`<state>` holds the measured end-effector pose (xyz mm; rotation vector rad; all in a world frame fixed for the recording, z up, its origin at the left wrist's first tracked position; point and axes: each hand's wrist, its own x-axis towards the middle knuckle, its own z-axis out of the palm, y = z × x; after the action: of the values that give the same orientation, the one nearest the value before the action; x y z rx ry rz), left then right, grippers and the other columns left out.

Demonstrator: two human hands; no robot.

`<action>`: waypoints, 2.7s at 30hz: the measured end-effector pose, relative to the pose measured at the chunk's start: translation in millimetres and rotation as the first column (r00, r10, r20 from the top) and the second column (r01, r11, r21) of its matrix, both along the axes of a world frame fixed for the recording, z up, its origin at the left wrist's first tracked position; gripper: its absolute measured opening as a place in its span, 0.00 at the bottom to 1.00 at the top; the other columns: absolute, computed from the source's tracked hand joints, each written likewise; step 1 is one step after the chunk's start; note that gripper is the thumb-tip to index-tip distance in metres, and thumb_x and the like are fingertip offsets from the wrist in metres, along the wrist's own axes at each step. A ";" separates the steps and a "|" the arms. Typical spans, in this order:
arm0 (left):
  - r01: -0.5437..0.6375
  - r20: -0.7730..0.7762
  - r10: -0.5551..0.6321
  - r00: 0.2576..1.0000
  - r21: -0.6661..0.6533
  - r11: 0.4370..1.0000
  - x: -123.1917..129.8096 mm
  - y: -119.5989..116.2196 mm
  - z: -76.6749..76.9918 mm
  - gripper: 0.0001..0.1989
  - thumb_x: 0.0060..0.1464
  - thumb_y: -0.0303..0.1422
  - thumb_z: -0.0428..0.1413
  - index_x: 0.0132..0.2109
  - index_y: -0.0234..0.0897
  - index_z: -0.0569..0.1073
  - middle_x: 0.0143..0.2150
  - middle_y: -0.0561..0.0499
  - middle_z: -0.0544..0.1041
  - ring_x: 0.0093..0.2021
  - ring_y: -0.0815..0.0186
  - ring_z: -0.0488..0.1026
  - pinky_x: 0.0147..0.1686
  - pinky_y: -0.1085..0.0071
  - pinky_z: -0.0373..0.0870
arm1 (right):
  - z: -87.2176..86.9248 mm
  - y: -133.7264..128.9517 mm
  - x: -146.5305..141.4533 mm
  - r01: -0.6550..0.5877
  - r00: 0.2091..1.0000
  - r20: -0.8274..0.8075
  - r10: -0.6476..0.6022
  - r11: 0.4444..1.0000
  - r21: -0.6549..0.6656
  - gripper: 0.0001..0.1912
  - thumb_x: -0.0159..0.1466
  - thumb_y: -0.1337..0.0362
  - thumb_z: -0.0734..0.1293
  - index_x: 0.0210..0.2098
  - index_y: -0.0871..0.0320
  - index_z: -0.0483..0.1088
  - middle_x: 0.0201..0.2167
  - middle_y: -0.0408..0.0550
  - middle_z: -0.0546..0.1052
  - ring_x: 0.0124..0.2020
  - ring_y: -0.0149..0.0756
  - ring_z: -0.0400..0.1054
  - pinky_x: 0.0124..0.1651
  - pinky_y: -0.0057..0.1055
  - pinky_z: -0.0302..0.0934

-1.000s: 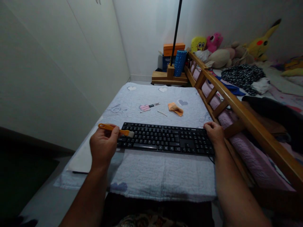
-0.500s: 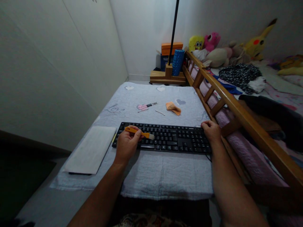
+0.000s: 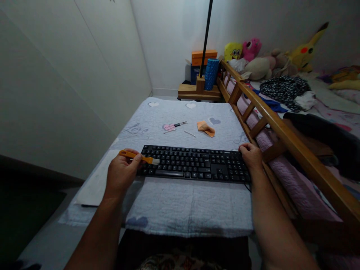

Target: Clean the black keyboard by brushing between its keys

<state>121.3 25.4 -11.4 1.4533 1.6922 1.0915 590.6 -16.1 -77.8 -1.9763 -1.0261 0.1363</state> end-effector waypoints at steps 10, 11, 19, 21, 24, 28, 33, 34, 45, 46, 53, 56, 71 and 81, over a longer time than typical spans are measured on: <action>-0.159 -0.193 0.161 0.968 0.022 0.987 -37.1 6.4 4.7 0.14 0.51 0.44 0.59 0.38 0.39 0.74 0.29 0.49 0.79 0.31 0.58 0.80 0.32 0.64 0.75 | 1.0 -0.5 -0.2 0.001 1.000 -0.015 -0.001 1.000 -0.008 0.13 0.50 0.55 0.62 0.25 0.56 0.74 0.25 0.49 0.78 0.31 0.45 0.72 0.39 0.38 0.62; -0.181 -0.218 0.185 0.958 0.038 0.983 -38.0 6.1 6.5 0.14 0.52 0.44 0.59 0.38 0.38 0.75 0.29 0.49 0.79 0.31 0.57 0.80 0.32 0.64 0.75 | 1.1 -0.6 -0.2 0.002 1.000 -0.017 -0.003 1.000 -0.010 0.13 0.49 0.55 0.62 0.25 0.56 0.74 0.25 0.49 0.78 0.32 0.45 0.72 0.39 0.38 0.62; -0.111 0.278 0.090 0.956 0.059 0.992 -2.8 -0.9 4.2 0.16 0.48 0.42 0.64 0.38 0.37 0.71 0.30 0.53 0.77 0.28 0.65 0.77 0.33 0.66 0.78 | 1.7 -0.1 -0.9 0.005 1.000 -0.024 -0.006 1.000 -0.019 0.11 0.49 0.56 0.63 0.24 0.56 0.73 0.24 0.48 0.77 0.31 0.44 0.71 0.38 0.37 0.62; -0.039 0.312 0.028 0.950 0.027 0.999 11.2 -2.6 -1.2 0.17 0.48 0.42 0.64 0.39 0.37 0.71 0.30 0.53 0.78 0.28 0.64 0.78 0.33 0.66 0.78 | 2.2 -0.2 -1.1 0.005 1.000 -0.021 -0.006 1.000 -0.023 0.11 0.49 0.57 0.63 0.24 0.56 0.73 0.24 0.48 0.77 0.31 0.44 0.71 0.38 0.37 0.62; 0.023 0.345 -0.023 0.938 0.002 1.000 26.3 -3.8 -8.7 0.18 0.48 0.43 0.64 0.40 0.37 0.71 0.31 0.53 0.78 0.30 0.63 0.79 0.33 0.66 0.78 | 3.1 -0.6 -1.9 0.007 1.000 -0.012 -0.007 1.000 -0.020 0.11 0.50 0.56 0.63 0.24 0.56 0.73 0.24 0.48 0.77 0.31 0.44 0.71 0.38 0.37 0.62; 0.052 0.342 -0.040 0.939 -0.024 0.998 28.9 -1.9 -14.5 0.18 0.48 0.43 0.64 0.40 0.36 0.71 0.31 0.52 0.78 0.30 0.62 0.80 0.34 0.65 0.78 | 3.2 -1.0 -2.7 -0.002 1.000 0.000 0.002 1.000 -0.012 0.12 0.50 0.56 0.62 0.24 0.55 0.73 0.23 0.48 0.77 0.31 0.44 0.71 0.38 0.37 0.62; -0.035 0.222 0.032 0.974 0.008 0.999 8.0 3.2 -14.6 0.17 0.49 0.43 0.64 0.40 0.37 0.73 0.31 0.51 0.78 0.30 0.61 0.79 0.34 0.65 0.78 | 1.6 -0.6 -2.1 0.010 1.000 -0.002 -0.010 1.000 -0.018 0.12 0.50 0.56 0.62 0.25 0.56 0.73 0.24 0.48 0.77 0.31 0.44 0.71 0.38 0.37 0.62; -0.050 0.190 0.046 0.981 0.015 0.999 2.8 4.2 -14.2 0.17 0.49 0.43 0.63 0.40 0.37 0.73 0.31 0.51 0.78 0.30 0.61 0.79 0.34 0.65 0.78 | 1.2 -0.5 -1.8 0.011 1.000 -0.005 -0.011 1.000 -0.018 0.12 0.50 0.56 0.62 0.25 0.56 0.73 0.24 0.48 0.77 0.31 0.44 0.71 0.38 0.37 0.62; -0.154 0.065 0.152 0.986 0.031 0.988 -27.6 9.6 -2.9 0.14 0.49 0.42 0.62 0.38 0.38 0.74 0.31 0.50 0.78 0.31 0.60 0.79 0.34 0.64 0.78 | -2.6 0.6 0.9 0.006 1.000 -0.012 -0.007 1.000 -0.010 0.12 0.49 0.56 0.62 0.24 0.56 0.73 0.24 0.48 0.77 0.31 0.43 0.71 0.38 0.36 0.62; -0.165 0.041 0.164 0.986 0.027 0.986 -30.2 9.8 -1.4 0.13 0.49 0.41 0.61 0.38 0.38 0.74 0.30 0.50 0.78 0.31 0.61 0.79 0.34 0.64 0.78 | -2.1 0.5 0.7 0.008 1.000 -0.008 -0.008 1.000 -0.014 0.12 0.49 0.56 0.62 0.24 0.56 0.73 0.24 0.48 0.77 0.31 0.44 0.71 0.38 0.37 0.62; -0.262 -0.039 0.271 0.962 0.162 0.951 -33.0 4.1 9.1 0.15 0.55 0.44 0.61 0.40 0.36 0.75 0.32 0.52 0.78 0.34 0.60 0.79 0.38 0.61 0.78 | 0.9 -0.7 -0.3 0.013 1.000 0.011 -0.012 0.999 -0.030 0.12 0.50 0.56 0.62 0.24 0.55 0.73 0.24 0.48 0.78 0.31 0.44 0.70 0.38 0.36 0.62; -0.225 0.160 0.197 0.967 0.179 0.958 -11.5 -2.1 10.9 0.16 0.53 0.44 0.63 0.41 0.37 0.74 0.32 0.53 0.78 0.33 0.61 0.79 0.38 0.63 0.79 | 1.2 -1.2 -0.9 0.018 1.000 0.018 -0.017 0.999 -0.028 0.12 0.50 0.56 0.63 0.25 0.55 0.73 0.24 0.48 0.78 0.31 0.44 0.70 0.37 0.36 0.62; 0.283 0.352 -0.257 0.900 -0.021 0.959 78.2 -20.8 -10.3 0.20 0.53 0.49 0.62 0.41 0.36 0.73 0.32 0.49 0.79 0.32 0.60 0.80 0.31 0.67 0.76 | 0.6 -1.3 -1.0 0.008 1.000 0.004 -0.008 1.000 -0.026 0.12 0.51 0.57 0.62 0.25 0.56 0.73 0.24 0.48 0.77 0.30 0.42 0.70 0.38 0.36 0.62; 0.022 0.046 -0.025 0.999 0.070 0.997 21.8 -8.0 -0.1 0.15 0.54 0.45 0.60 0.40 0.38 0.75 0.31 0.51 0.80 0.30 0.60 0.78 0.31 0.69 0.74 | 4.0 -1.1 -1.7 0.017 1.000 0.015 -0.016 0.999 -0.036 0.11 0.49 0.57 0.62 0.23 0.55 0.73 0.24 0.48 0.77 0.31 0.44 0.71 0.38 0.37 0.62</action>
<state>143.1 17.4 -11.5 1.4753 1.6152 1.1732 589.0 -17.3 -73.9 -2.0213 -1.0231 0.1321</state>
